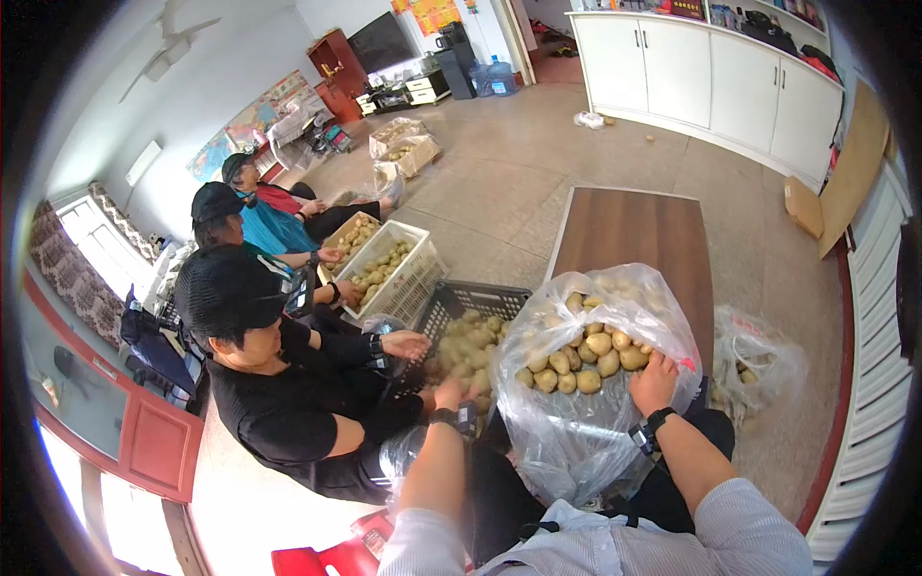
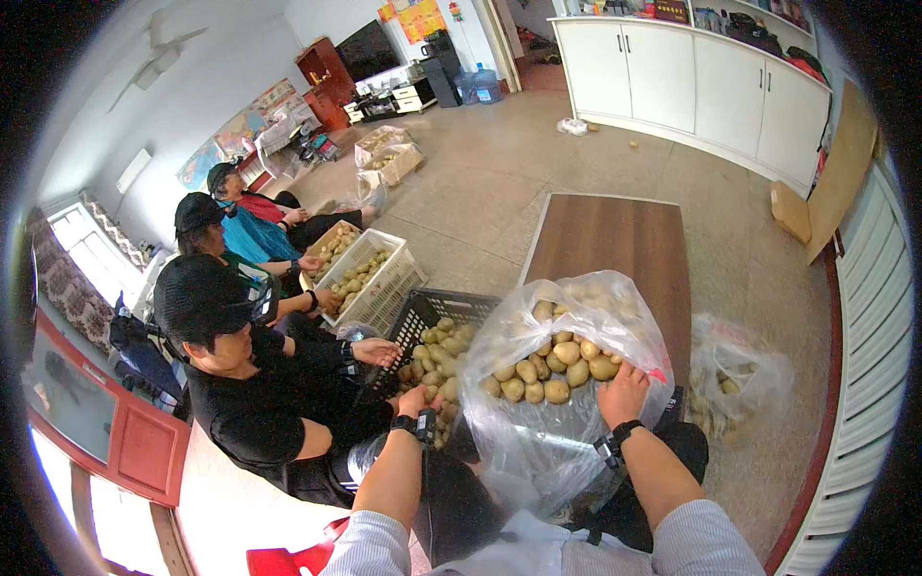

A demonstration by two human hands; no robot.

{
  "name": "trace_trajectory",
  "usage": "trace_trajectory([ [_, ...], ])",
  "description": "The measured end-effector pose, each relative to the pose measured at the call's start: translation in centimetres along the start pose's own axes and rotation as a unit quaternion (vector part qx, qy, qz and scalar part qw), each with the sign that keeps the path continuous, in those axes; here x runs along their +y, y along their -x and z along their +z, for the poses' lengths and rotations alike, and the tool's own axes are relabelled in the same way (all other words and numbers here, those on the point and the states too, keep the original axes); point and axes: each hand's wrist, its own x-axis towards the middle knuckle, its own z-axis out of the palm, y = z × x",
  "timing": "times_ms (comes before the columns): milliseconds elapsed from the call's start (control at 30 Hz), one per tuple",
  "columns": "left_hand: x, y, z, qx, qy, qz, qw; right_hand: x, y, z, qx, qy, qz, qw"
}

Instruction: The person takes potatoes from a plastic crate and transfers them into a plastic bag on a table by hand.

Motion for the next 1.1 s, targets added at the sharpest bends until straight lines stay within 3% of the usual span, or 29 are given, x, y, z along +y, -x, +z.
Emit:
trace_trajectory([
  [100,0.1,0.1,-0.6,0.034,0.096,-0.039,0.994,-0.6,0.3,0.2,-0.004,-0.006,0.0,1.0],
  [200,0.5,0.3,0.5,0.049,0.073,0.053,0.995,-0.1,0.2,0.2,0.02,0.001,-0.015,1.0],
  [300,6.9,4.6,-0.1,0.071,0.172,-0.082,0.979,0.3,0.8,0.6,0.009,0.0,-0.016,1.0],
  [333,8.9,5.9,-0.4,0.057,-0.11,0.023,0.992,0.2,1.0,0.6,0.006,0.011,-0.017,1.0],
  [367,10.8,7.1,-0.6,0.104,-0.385,0.121,0.909,0.2,0.8,0.5,0.004,0.022,-0.019,1.0],
  [400,11.4,7.4,-0.7,0.095,-0.426,0.131,0.89,0.2,0.9,0.2,0.004,0.022,-0.021,1.0],
  [767,16.4,9.9,-1.8,0.032,-0.342,0.017,0.939,0.5,1.4,0.4,-0.039,0.039,-0.029,0.998],
  [833,13.4,8.7,-1.0,0.057,-0.152,0.024,0.986,0.1,1.8,0.4,-0.045,0.052,-0.027,0.997],
  [900,12.7,7.9,-0.8,0.078,0.047,0.03,0.995,0.1,2.0,0.2,-0.052,0.067,-0.025,0.996],
  [933,12.5,7.4,-1.3,0.059,-0.176,0.057,0.981,0.1,2.1,0.1,-0.081,0.04,-0.03,0.995],
  [967,12.3,7.1,-1.6,0.037,-0.39,0.082,0.916,0.0,2.4,0.1,-0.11,0.012,-0.035,0.993],
  [1100,7.7,5.4,-0.5,0.121,-0.334,0.117,0.928,-0.3,3.5,0.0,-0.151,0.019,-0.076,0.985],
])
